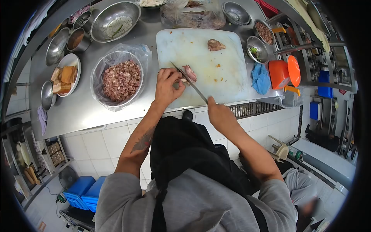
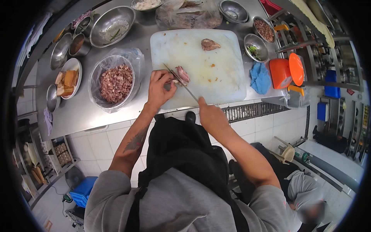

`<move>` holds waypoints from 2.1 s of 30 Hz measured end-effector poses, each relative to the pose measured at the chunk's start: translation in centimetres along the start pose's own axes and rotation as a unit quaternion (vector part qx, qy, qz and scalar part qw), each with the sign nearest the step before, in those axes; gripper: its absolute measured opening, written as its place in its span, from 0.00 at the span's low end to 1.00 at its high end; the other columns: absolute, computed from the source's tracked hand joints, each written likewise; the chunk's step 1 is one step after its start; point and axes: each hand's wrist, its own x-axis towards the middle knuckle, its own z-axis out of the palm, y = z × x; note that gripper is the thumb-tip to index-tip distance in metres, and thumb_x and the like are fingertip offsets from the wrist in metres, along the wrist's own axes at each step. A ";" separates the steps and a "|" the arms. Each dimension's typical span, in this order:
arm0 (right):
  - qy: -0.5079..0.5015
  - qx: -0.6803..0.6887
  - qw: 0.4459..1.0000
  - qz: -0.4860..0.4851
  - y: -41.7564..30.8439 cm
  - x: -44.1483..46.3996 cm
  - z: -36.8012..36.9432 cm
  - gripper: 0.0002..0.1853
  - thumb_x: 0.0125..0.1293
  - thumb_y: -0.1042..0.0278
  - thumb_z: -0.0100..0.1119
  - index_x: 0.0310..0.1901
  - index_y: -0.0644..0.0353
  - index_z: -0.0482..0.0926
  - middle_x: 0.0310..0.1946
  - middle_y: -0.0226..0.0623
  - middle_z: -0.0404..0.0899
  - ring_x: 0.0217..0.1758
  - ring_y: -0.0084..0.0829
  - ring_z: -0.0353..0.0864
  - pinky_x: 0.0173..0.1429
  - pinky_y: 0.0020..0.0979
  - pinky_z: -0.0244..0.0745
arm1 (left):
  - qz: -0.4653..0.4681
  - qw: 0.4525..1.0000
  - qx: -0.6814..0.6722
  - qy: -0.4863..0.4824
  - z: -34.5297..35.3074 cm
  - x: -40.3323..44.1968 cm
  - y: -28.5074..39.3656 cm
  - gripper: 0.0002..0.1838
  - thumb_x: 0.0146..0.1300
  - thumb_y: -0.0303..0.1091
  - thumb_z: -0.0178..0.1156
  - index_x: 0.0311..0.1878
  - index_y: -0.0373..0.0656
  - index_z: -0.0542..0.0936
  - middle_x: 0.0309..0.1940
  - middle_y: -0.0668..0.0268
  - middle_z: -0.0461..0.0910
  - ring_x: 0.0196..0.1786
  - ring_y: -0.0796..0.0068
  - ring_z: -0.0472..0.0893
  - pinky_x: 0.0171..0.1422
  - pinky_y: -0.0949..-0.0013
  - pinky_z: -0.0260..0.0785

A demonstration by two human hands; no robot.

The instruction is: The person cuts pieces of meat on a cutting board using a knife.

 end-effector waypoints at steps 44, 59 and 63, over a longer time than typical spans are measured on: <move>-0.089 0.198 0.976 0.010 -0.3 6.8 -2.3 0.19 0.82 0.60 0.46 0.60 0.70 0.67 0.28 0.59 0.85 0.24 0.52 0.87 0.34 0.52 0.82 | -0.002 1.000 -0.011 0.012 -1.0 0.2 -0.5 0.12 0.53 0.24 0.70 0.42 0.41 0.86 0.45 0.60 0.81 0.51 0.55 0.79 0.56 0.56 0.76; 0.008 -0.008 1.000 -0.006 0.0 -7.1 -4.1 0.17 0.81 0.57 0.52 0.58 0.63 0.68 0.25 0.61 0.83 0.31 0.64 0.86 0.37 0.61 0.80 | -0.002 1.000 -0.004 -0.009 -1.1 -1.4 1.0 0.11 0.53 0.26 0.69 0.41 0.40 0.85 0.45 0.59 0.81 0.50 0.53 0.80 0.55 0.55 0.77; -0.034 -0.013 0.999 0.019 -0.4 -7.8 -2.9 0.17 0.81 0.59 0.51 0.58 0.65 0.68 0.24 0.58 0.83 0.32 0.63 0.86 0.39 0.60 0.81 | 0.000 1.000 -0.015 -0.005 -0.7 -1.5 0.8 0.11 0.53 0.26 0.69 0.41 0.40 0.85 0.45 0.59 0.81 0.50 0.53 0.80 0.55 0.55 0.77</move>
